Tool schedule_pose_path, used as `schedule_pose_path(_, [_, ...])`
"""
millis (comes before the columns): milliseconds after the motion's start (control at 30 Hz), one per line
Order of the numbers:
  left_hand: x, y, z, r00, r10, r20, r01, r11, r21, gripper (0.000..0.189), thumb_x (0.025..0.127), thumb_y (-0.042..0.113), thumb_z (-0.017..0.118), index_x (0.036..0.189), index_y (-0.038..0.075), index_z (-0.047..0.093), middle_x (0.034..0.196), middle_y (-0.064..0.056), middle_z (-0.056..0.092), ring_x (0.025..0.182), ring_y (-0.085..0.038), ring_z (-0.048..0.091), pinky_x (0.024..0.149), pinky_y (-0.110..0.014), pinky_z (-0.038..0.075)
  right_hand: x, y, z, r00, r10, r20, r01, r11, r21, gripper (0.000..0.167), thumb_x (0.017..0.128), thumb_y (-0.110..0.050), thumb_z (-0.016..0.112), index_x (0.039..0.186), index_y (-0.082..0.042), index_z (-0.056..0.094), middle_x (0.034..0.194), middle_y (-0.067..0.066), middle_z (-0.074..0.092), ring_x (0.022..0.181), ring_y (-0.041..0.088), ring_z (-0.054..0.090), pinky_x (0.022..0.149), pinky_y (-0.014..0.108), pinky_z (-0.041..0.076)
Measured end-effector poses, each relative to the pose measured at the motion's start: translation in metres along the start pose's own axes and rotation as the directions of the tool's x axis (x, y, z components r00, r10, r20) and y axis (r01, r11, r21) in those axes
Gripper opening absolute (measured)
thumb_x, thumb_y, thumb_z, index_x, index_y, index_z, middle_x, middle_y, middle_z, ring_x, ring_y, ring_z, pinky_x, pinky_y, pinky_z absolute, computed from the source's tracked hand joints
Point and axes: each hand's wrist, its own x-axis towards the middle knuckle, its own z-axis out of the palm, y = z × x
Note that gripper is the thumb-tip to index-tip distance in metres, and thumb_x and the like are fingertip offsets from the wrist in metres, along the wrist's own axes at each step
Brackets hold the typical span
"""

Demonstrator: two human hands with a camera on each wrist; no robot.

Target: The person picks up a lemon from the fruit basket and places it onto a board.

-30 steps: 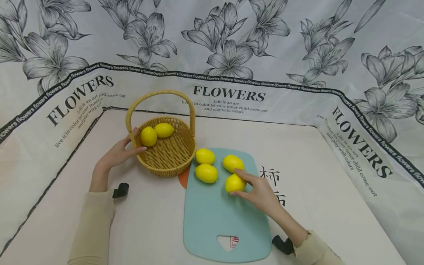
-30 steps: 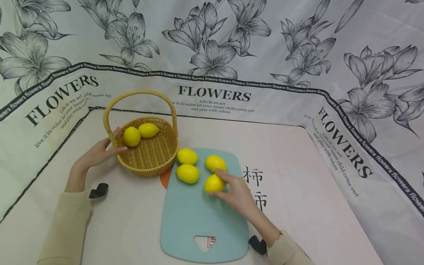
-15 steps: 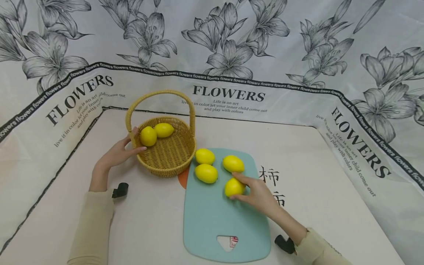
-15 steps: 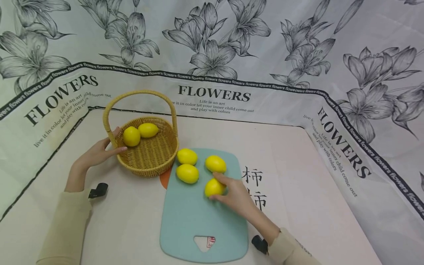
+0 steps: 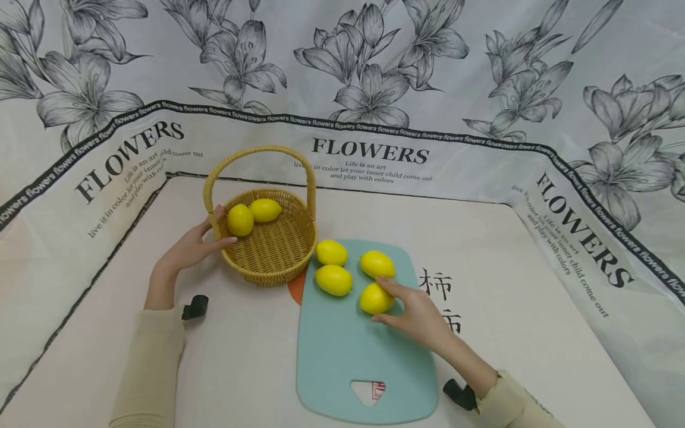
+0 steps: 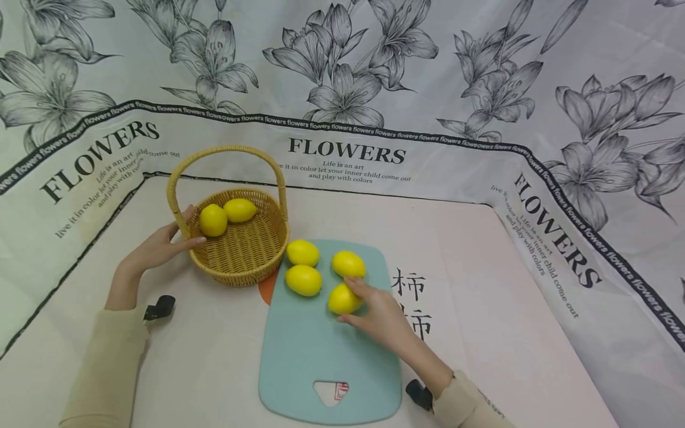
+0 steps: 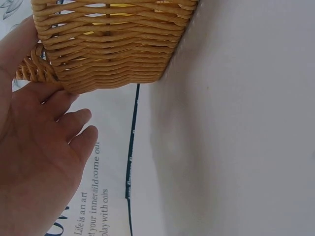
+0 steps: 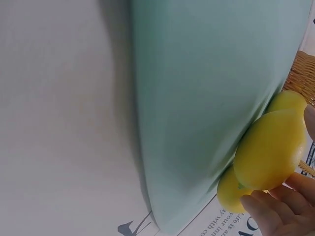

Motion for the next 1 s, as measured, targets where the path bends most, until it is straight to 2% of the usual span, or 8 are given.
schedule_pose_path(267, [0.000,0.002,-0.001,1.000,0.004,0.001,-0.004,1.000,0.000,0.090,0.093,0.046,0.061,0.154,0.029,-0.002,0.159,-0.019,0.005,0.141,-0.050,0.008,0.108,-0.070,0.012,0.000,-0.002,-0.001,1.000,0.001,-0.019,-0.001,1.000,-0.003,0.075,0.072,-0.023,0.086,0.134,0.002,0.053,0.139,0.017,0.050,0.128,0.032,0.048,0.101,0.044,0.042])
schedule_pose_path(500, [0.000,0.002,-0.001,1.000,-0.013,0.005,0.013,1.000,-0.006,0.090,0.093,0.046,0.061,0.155,0.029,-0.002,0.160,-0.016,0.003,0.141,-0.050,0.007,0.107,-0.071,0.012,0.002,-0.007,-0.009,0.999,0.014,-0.033,-0.013,1.000,0.021,0.075,0.074,-0.024,0.085,0.136,0.001,0.052,0.141,0.014,0.049,0.130,0.031,0.046,0.102,0.043,0.042])
schedule_pose_path(733, [0.001,0.000,0.000,1.000,-0.010,0.008,0.011,1.000,-0.007,0.090,0.093,0.045,0.061,0.154,0.029,-0.002,0.160,-0.018,0.004,0.141,-0.050,0.008,0.107,-0.070,0.012,0.011,-0.013,-0.015,0.995,-0.031,-0.096,0.034,0.999,0.029,0.075,0.075,-0.025,0.084,0.138,0.000,0.051,0.139,0.017,0.049,0.128,0.033,0.046,0.100,0.045,0.044])
schedule_pose_path(1000, [0.000,0.002,0.000,1.000,0.004,0.001,-0.004,1.000,0.000,0.089,0.093,0.045,0.061,0.154,0.029,-0.002,0.159,-0.019,0.005,0.141,-0.049,0.008,0.108,-0.069,0.013,0.027,-0.026,-0.016,0.991,-0.052,-0.122,0.064,0.993,0.101,0.070,0.078,-0.025,0.082,0.139,-0.007,0.052,0.139,0.013,0.051,0.129,0.030,0.047,0.102,0.046,0.043])
